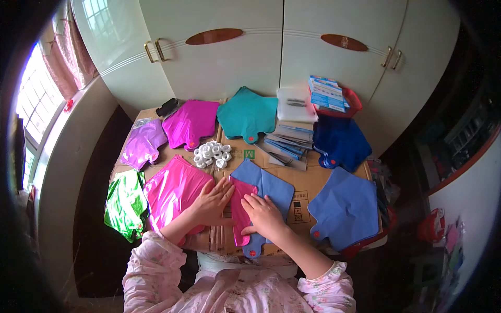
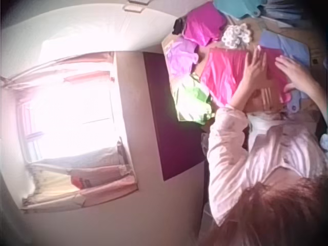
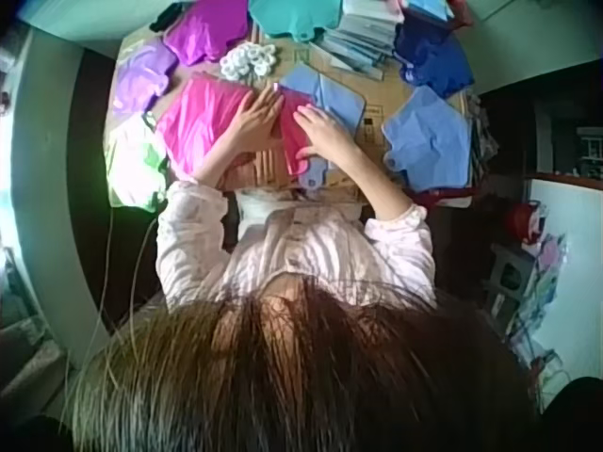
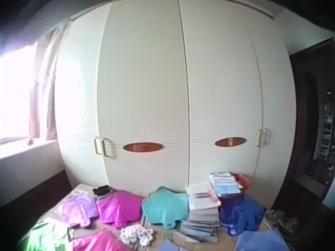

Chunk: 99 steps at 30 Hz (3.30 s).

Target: Folding colorful star-shaped fabrics and placing them into plastic bags with cardboard inserts.

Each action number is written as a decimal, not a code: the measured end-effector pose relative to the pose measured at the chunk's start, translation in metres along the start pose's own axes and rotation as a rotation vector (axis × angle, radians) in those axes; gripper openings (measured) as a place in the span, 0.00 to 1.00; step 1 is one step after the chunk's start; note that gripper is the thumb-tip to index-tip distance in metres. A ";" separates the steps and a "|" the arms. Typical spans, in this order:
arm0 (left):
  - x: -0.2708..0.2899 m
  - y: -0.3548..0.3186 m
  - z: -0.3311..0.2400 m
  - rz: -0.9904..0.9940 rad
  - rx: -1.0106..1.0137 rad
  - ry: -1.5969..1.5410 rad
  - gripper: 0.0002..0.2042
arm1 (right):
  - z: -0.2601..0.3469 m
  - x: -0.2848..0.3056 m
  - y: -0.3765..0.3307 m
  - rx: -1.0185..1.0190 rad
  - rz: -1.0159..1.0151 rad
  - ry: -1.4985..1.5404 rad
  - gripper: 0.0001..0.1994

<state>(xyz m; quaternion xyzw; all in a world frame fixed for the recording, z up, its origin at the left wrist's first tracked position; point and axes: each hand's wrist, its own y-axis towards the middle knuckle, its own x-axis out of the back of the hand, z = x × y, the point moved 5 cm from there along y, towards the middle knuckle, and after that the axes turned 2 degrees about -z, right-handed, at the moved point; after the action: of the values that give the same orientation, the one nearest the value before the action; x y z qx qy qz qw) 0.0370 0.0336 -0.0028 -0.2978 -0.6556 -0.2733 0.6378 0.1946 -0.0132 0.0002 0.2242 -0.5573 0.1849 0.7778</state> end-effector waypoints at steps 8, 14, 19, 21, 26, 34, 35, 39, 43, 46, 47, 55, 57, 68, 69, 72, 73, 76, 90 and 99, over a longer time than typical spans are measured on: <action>0.008 0.024 0.032 -0.013 0.074 0.053 0.45 | -0.001 0.003 0.006 0.015 0.015 -0.025 0.49; 0.010 0.044 0.046 -0.045 0.140 0.083 0.44 | 0.000 0.003 0.002 0.003 0.036 -0.037 0.50; 0.022 0.056 0.059 -0.039 0.274 0.062 0.44 | 0.002 0.003 0.001 -0.003 0.008 -0.012 0.51; 0.013 0.060 0.067 -0.117 0.292 0.081 0.44 | 0.001 0.003 0.000 -0.004 0.008 -0.008 0.51; 0.008 0.062 0.074 -0.230 0.319 0.071 0.42 | 0.002 0.003 -0.001 -0.004 0.003 -0.013 0.50; 0.018 0.024 0.011 -0.173 -0.037 0.154 0.42 | 0.002 0.002 0.001 0.001 -0.010 -0.001 0.51; 0.011 0.018 0.002 -0.125 -0.137 0.086 0.42 | 0.000 0.001 -0.001 -0.006 -0.015 -0.004 0.51; 0.010 0.002 -0.005 -0.150 -0.186 -0.123 0.46 | -0.002 0.003 -0.002 0.025 -0.037 0.024 0.49; 0.023 0.001 -0.019 -0.086 -0.149 0.000 0.51 | -0.021 0.013 0.004 -0.002 -0.106 0.158 0.44; 0.022 -0.001 -0.024 -0.082 -0.115 0.037 0.53 | -0.050 0.030 0.008 -0.163 -0.234 0.110 0.37; 0.021 0.000 -0.026 -0.103 -0.117 0.024 0.53 | -0.065 0.028 0.007 -0.258 -0.272 0.091 0.36; 0.011 0.004 -0.042 -0.119 -0.170 0.028 0.57 | -0.103 0.031 0.020 -0.625 -0.005 0.234 0.34; 0.009 0.004 -0.044 -0.110 -0.175 0.000 0.58 | -0.110 0.029 0.022 -0.615 0.011 0.343 0.31; 0.007 -0.001 -0.049 -0.168 -0.181 0.002 0.58 | -0.115 0.019 0.007 -0.552 -0.106 0.908 0.37; 0.007 -0.001 -0.049 -0.169 -0.180 -0.003 0.58 | -0.116 0.013 0.001 -0.558 -0.165 0.817 0.38; 0.007 -0.003 -0.049 -0.165 -0.171 -0.012 0.60 | -0.098 0.019 -0.019 -0.625 -0.261 0.396 0.40; 0.006 -0.003 -0.048 -0.164 -0.170 -0.012 0.60 | -0.090 0.023 -0.027 -0.626 -0.289 0.316 0.41; 0.003 -0.004 -0.047 -0.142 -0.157 0.004 0.59 | -0.054 0.037 -0.042 -0.811 -0.258 0.308 0.44; -0.008 0.000 -0.044 -0.185 -0.182 -0.035 0.57 | 0.029 0.001 -0.033 -0.119 -0.356 0.392 0.33; -0.015 0.000 -0.040 -0.072 -0.198 -0.065 0.58 | 0.035 -0.012 -0.033 -0.088 -0.228 0.111 0.32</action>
<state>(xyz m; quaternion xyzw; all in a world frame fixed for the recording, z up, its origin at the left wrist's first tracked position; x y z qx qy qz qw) 0.0644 0.0032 -0.0160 -0.3444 -0.6559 -0.3497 0.5735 0.1806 -0.0605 -0.0064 0.2411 -0.4917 0.0826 0.8326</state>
